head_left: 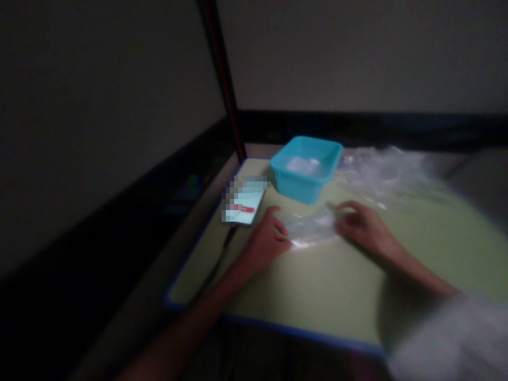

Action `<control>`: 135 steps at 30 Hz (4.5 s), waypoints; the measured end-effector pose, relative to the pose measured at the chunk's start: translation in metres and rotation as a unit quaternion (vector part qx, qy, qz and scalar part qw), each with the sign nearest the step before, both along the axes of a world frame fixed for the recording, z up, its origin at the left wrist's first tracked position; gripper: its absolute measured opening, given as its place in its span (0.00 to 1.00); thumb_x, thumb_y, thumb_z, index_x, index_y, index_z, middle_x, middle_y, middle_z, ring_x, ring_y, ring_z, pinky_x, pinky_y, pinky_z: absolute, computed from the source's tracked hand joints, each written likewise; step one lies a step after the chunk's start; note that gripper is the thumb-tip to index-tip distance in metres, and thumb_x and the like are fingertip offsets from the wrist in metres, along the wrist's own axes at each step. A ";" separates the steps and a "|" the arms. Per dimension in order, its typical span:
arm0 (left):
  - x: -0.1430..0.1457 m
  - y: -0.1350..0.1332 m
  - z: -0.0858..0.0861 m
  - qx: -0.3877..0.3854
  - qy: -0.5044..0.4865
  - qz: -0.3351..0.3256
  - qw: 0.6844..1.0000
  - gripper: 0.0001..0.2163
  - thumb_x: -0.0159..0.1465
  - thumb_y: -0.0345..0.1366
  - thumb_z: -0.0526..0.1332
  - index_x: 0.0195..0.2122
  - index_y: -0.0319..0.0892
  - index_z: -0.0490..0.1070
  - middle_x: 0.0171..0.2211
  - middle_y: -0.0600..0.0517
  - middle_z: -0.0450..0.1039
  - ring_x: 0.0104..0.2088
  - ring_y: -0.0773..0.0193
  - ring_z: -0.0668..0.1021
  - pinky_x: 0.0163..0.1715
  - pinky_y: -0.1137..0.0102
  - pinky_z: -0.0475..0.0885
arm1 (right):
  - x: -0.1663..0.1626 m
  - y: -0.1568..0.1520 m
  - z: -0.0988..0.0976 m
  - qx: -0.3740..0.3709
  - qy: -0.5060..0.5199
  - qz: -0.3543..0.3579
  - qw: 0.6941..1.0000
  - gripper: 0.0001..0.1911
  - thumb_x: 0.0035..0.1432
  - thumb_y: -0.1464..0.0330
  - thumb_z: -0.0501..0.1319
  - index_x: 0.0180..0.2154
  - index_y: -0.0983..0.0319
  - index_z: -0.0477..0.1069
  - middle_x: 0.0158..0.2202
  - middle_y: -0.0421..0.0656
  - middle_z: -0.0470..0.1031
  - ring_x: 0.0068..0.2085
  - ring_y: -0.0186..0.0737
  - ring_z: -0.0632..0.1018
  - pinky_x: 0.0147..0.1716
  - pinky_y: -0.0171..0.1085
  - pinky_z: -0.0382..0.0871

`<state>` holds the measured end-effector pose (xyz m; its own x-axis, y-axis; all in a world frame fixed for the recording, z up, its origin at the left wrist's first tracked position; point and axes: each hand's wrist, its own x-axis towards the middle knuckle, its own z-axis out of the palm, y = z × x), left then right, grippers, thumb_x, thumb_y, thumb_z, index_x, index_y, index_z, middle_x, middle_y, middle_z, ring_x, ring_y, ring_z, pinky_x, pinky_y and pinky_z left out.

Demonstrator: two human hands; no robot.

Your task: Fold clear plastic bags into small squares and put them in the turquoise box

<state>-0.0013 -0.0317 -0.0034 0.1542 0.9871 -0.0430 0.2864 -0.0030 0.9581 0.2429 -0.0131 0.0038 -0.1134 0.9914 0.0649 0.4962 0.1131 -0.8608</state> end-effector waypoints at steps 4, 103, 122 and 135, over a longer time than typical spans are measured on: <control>0.000 0.005 -0.002 -0.001 0.009 0.002 1.000 0.31 0.46 0.21 0.63 0.51 0.42 0.56 0.29 0.60 0.65 0.22 0.73 0.72 0.21 0.78 0.64 | 0.001 0.001 -0.004 0.022 -0.017 -0.007 1.000 0.19 0.44 0.66 0.61 0.40 0.63 0.65 0.23 0.40 0.73 0.22 0.36 0.72 0.18 0.33 0.64; 0.038 -0.004 -0.016 0.314 0.476 -0.236 0.787 0.36 0.65 0.55 0.44 0.62 0.26 0.47 0.65 0.34 0.44 0.66 0.51 0.50 0.64 0.58 0.45 | -0.012 -0.021 -0.039 0.244 -0.400 0.177 0.865 0.30 0.64 0.63 0.43 0.64 0.68 0.48 0.65 0.56 0.51 0.65 0.49 0.53 0.61 0.56 0.48; -0.003 -0.001 -0.016 0.252 0.500 -0.164 0.813 0.32 0.67 0.49 0.46 0.64 0.28 0.45 0.66 0.33 0.44 0.66 0.51 0.47 0.63 0.53 0.48 | -0.009 -0.018 -0.039 0.230 -0.382 0.173 0.878 0.29 0.65 0.61 0.42 0.64 0.66 0.48 0.65 0.55 0.52 0.65 0.50 0.55 0.60 0.58 0.49; -0.024 -0.001 -0.012 0.257 0.471 -0.122 0.835 0.33 0.64 0.44 0.53 0.65 0.36 0.42 0.67 0.37 0.43 0.67 0.53 0.47 0.63 0.54 0.50 | 0.014 -0.013 0.009 0.129 -0.177 0.185 0.958 0.13 0.62 0.67 0.48 0.46 0.62 0.64 0.33 0.46 0.74 0.33 0.43 0.75 0.33 0.42 0.70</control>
<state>-0.0250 -0.0330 -0.0149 0.4894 0.8570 0.1612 0.8434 -0.5122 0.1624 0.2567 -0.0265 0.0127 -0.5142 0.8353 0.1947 0.6363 0.5237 -0.5665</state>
